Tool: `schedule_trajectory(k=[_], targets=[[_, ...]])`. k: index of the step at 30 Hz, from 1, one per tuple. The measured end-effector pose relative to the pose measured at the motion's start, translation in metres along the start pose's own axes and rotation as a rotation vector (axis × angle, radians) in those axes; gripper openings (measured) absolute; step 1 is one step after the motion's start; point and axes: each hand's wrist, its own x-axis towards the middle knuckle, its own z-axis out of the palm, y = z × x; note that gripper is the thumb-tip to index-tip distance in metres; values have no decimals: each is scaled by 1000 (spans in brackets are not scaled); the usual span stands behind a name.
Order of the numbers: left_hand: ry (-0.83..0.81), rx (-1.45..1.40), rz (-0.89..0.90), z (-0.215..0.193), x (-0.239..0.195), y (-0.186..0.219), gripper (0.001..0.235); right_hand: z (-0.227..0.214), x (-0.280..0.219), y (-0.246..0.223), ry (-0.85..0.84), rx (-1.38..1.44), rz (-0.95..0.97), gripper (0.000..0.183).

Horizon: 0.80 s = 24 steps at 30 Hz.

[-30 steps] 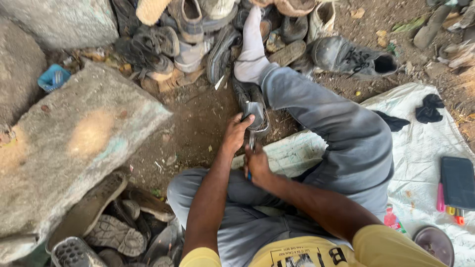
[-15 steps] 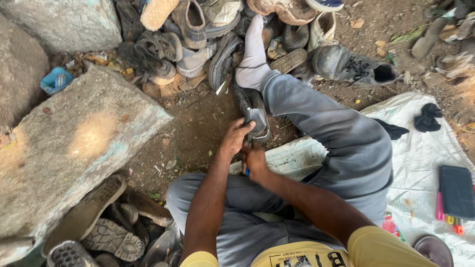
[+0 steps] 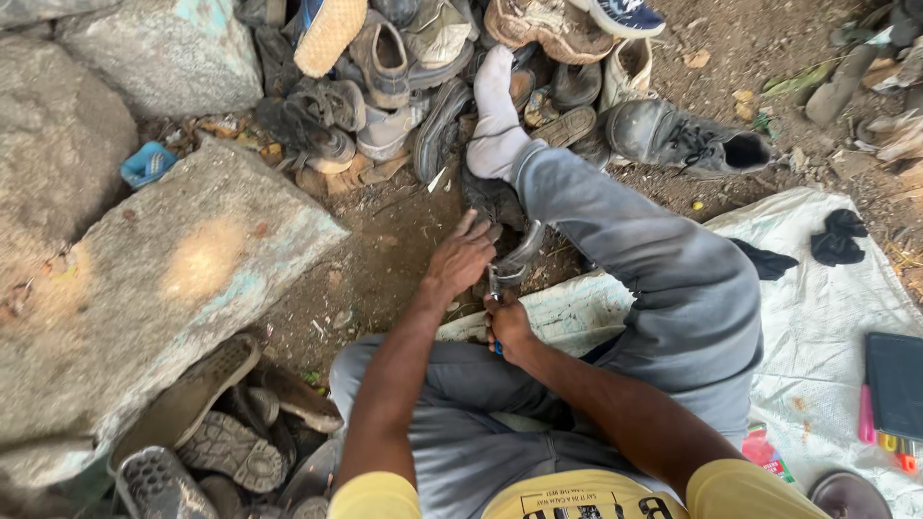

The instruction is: The person sits on the ground and uses a knife to scrape and separate the sole from the upper of a dark shoe. They repeatedly pry and cut along the seam, then switch to a white sneaker and perform similar scraping and prying actions.

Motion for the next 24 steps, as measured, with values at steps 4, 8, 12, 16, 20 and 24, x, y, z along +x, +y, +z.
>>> schedule_trajectory(k=[4, 8, 12, 16, 20, 24], targets=[[-261, 66, 170, 0, -1, 23, 16, -17, -28, 5, 17, -92, 1, 17], [-23, 32, 163, 7, -22, 44, 10, -46, -25, 0, 42, -377, 97, 27], [-79, -370, -403, 29, -21, 39, 19, -66, 21, -30, -50, -822, -185, 45], [250, -664, -817, 74, -19, 11, 20, -51, 55, -77, -128, -739, -70, 58], [532, -816, -935, 121, -11, -10, 34, -31, 66, -76, -87, -964, -88, 53], [598, -975, -1007, 157, -18, -17, 38, -28, 105, -65, -61, -1062, -183, 44]])
